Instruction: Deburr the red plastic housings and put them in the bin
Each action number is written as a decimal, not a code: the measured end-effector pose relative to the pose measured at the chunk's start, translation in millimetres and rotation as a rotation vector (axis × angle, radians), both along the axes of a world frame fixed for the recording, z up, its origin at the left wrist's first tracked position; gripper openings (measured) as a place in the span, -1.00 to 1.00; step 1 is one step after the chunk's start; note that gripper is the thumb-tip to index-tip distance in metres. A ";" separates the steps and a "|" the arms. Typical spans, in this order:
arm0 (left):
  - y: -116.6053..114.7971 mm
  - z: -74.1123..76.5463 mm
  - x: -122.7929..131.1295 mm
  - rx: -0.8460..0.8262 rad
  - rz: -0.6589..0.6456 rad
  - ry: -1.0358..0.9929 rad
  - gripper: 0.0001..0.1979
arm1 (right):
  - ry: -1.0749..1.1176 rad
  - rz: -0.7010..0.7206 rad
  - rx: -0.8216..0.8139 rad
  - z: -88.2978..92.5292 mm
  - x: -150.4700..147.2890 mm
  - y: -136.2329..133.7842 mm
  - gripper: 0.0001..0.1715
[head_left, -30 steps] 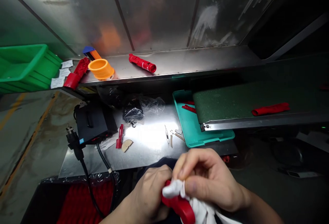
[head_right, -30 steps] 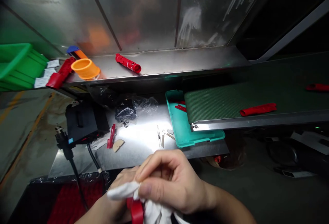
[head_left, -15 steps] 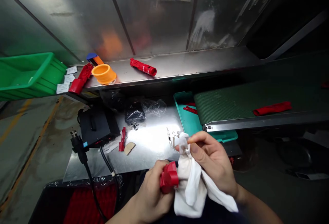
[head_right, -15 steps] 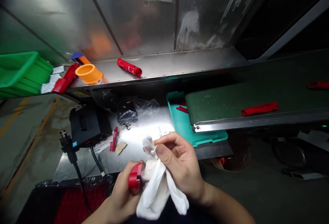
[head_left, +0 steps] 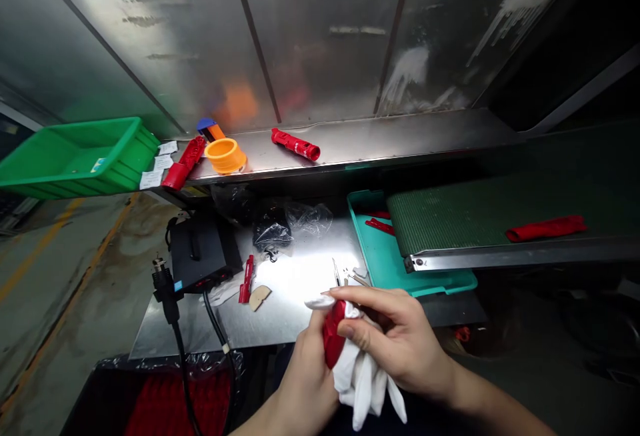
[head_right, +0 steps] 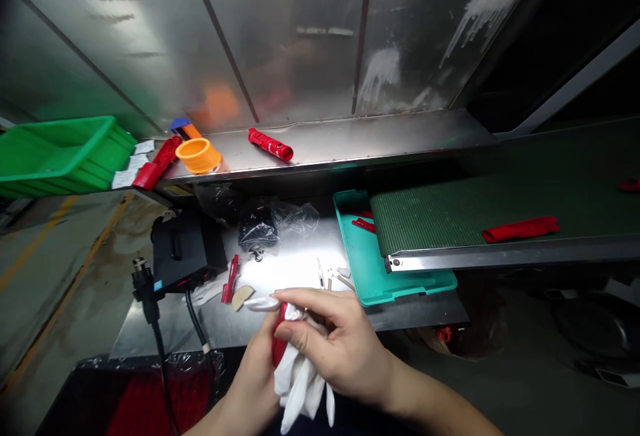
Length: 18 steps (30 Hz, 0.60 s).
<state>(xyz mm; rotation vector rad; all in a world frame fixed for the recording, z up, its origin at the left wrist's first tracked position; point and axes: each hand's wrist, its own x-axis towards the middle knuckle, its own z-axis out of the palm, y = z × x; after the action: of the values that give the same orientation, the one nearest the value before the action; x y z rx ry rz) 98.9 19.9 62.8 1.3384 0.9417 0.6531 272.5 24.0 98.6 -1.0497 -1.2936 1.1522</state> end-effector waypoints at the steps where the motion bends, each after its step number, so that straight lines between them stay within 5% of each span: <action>1: 0.2 0.4 -0.1 -0.011 0.014 0.015 -0.63 | 0.019 -0.012 -0.033 -1.6 -2.2 1.8 -0.72; 14: 4.1 -2.9 -18.9 -0.067 0.147 0.065 -0.79 | -0.003 -0.388 0.010 -22.5 -31.5 6.2 -0.80; 18: 4.6 -5.4 -27.2 -0.060 0.168 0.065 -0.85 | -0.141 -0.298 0.141 -17.8 -34.1 9.2 -0.76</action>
<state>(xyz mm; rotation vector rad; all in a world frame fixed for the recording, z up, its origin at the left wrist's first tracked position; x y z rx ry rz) 71.7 24.5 57.4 1.2420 1.1266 0.7073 238.3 33.2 80.9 -1.1884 -1.2571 0.7637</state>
